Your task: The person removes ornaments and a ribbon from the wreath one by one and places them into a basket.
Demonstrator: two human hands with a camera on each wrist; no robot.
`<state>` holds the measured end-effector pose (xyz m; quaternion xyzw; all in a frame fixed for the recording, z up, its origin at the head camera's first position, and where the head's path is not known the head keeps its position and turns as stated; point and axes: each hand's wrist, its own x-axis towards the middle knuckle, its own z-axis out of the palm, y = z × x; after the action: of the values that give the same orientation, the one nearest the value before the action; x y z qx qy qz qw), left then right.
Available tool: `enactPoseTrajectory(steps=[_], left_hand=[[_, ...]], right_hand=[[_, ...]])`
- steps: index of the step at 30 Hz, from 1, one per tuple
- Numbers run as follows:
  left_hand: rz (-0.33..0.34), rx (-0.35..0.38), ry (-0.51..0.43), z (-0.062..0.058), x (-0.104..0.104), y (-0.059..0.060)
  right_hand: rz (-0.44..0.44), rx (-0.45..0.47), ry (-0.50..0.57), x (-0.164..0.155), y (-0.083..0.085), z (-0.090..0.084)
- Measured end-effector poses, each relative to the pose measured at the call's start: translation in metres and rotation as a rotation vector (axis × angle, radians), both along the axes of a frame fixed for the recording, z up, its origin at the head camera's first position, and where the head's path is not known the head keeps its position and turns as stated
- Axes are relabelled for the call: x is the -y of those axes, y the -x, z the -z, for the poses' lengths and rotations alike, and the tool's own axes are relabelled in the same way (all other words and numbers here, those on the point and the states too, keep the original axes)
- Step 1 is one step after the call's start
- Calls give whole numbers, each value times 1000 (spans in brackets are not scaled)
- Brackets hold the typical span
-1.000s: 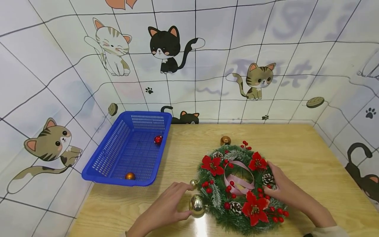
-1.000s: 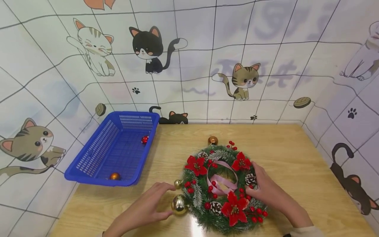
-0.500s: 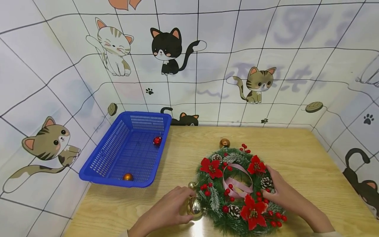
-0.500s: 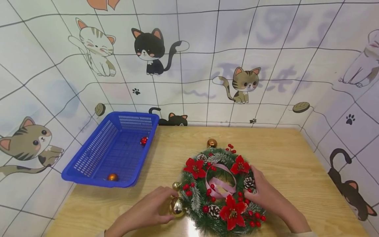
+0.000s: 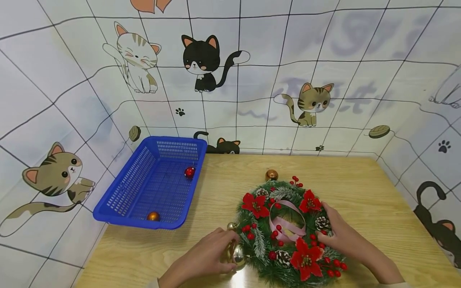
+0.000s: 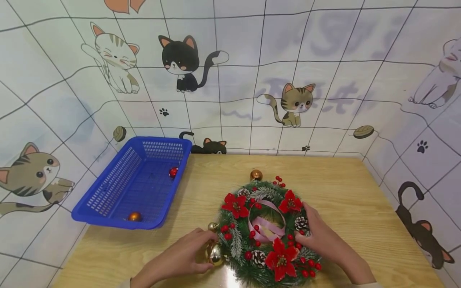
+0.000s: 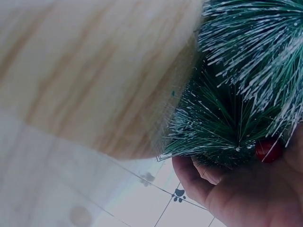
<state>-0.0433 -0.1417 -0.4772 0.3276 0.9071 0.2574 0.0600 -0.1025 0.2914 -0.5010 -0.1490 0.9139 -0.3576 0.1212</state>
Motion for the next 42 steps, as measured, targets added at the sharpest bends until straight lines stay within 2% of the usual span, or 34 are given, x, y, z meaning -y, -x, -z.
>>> enactPoseTrajectory(steps=[8,15,22,30,42], left_hand=[[-12,2,-46,3,6,-3],[2,-56,-107,5,8,-4],[-1,-58,-156,4,8,-7],[-20,-54,-257,5,11,-10],[-13,-110,-337,2,14,-12]], right_hand=[[7,20,16,-1,-1,0],[3,-63,-20,-3,-2,-1],[20,-90,-41,-3,-3,-3],[36,-62,-23,-4,-4,-4],[53,-82,-72,0,-5,-3]])
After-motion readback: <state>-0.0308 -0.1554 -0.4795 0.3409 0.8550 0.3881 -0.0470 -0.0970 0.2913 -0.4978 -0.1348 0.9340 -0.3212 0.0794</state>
